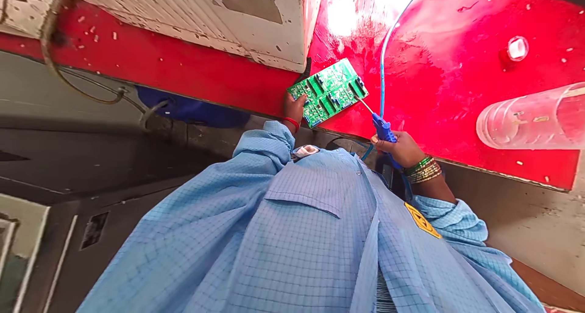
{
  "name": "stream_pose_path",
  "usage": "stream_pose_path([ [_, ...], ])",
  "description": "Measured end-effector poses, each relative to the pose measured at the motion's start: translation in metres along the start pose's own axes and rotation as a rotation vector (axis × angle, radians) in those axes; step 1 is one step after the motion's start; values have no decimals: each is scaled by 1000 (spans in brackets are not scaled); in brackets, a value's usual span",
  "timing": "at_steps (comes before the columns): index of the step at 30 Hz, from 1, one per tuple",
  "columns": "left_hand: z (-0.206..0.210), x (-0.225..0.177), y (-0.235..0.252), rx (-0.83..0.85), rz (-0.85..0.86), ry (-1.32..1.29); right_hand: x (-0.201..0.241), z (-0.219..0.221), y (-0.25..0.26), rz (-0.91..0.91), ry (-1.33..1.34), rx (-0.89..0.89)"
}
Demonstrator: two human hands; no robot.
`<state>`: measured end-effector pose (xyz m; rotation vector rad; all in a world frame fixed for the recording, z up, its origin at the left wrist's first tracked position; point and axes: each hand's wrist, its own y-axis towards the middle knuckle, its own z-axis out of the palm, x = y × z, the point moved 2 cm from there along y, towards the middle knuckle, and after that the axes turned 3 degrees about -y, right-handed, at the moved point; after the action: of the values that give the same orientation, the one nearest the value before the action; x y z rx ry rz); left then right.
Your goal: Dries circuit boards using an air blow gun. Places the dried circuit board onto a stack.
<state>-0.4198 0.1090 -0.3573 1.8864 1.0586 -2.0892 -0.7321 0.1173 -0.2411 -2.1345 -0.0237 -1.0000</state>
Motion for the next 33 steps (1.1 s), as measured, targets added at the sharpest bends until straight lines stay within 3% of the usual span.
stream_pose_path([
  [9, 0, -1, 1, 6, -5, 6, 5, 19, -11, 15, -58, 149],
  [17, 0, 1, 2, -1, 6, -24, 29, 22, 30, -10, -75, 85],
  [27, -3, 0, 2, 27, 0, -51, 46, 37, 40, -67, -168, 167],
  [33, -8, -3, -3, 70, -97, -175, 55, 33, 53, -68, -180, 132],
])
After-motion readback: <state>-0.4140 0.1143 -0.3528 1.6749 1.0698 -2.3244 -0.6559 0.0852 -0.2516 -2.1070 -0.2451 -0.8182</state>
